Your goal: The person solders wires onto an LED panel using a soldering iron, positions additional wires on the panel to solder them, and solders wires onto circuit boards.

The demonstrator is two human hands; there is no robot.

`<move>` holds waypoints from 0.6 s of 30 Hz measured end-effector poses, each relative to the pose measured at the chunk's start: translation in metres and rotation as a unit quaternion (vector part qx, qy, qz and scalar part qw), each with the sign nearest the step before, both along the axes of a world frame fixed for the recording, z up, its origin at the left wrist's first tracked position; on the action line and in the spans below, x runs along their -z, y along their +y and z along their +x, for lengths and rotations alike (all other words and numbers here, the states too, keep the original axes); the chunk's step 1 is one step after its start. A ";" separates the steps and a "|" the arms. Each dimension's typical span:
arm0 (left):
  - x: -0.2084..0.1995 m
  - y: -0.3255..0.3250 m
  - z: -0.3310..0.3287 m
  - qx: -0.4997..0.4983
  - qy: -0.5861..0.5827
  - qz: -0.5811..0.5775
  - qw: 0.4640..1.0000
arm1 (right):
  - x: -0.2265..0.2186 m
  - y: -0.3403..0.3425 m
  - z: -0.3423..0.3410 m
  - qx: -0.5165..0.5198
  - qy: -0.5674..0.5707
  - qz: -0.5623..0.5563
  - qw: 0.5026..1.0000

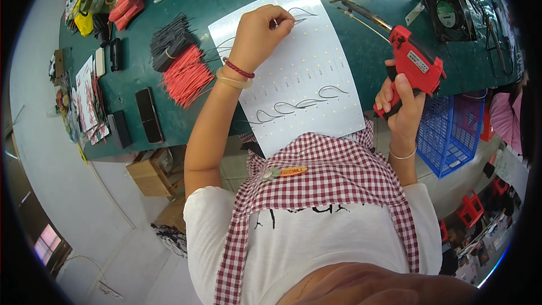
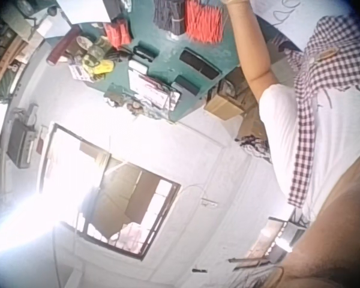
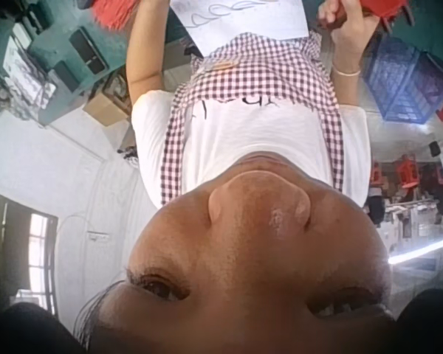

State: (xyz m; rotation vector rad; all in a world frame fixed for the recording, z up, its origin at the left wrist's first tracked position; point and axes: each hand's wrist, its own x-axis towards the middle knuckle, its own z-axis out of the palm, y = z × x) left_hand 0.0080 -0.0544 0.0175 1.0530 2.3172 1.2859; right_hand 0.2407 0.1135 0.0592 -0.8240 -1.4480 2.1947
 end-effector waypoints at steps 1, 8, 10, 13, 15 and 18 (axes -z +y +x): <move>0.003 0.000 0.000 0.000 0.000 -0.001 1.000 | 0.000 -0.001 -0.001 0.000 0.000 -0.001 1.000; 0.015 0.007 -0.006 -0.001 0.173 -0.128 0.977 | 0.009 -0.005 -0.013 -0.064 -0.046 0.001 0.997; 0.015 0.009 -0.008 -0.002 0.180 -0.153 0.972 | 0.011 -0.009 -0.018 -0.089 -0.058 -0.001 0.994; 0.015 0.009 -0.011 0.018 0.176 -0.157 0.972 | 0.014 -0.012 -0.021 -0.095 -0.063 0.011 0.993; 0.019 0.009 -0.013 0.027 0.197 -0.116 0.973 | 0.015 -0.013 -0.023 -0.099 -0.074 0.009 0.992; 0.019 0.012 -0.013 0.022 0.186 -0.125 0.974 | 0.018 -0.014 -0.024 -0.097 -0.093 0.012 0.991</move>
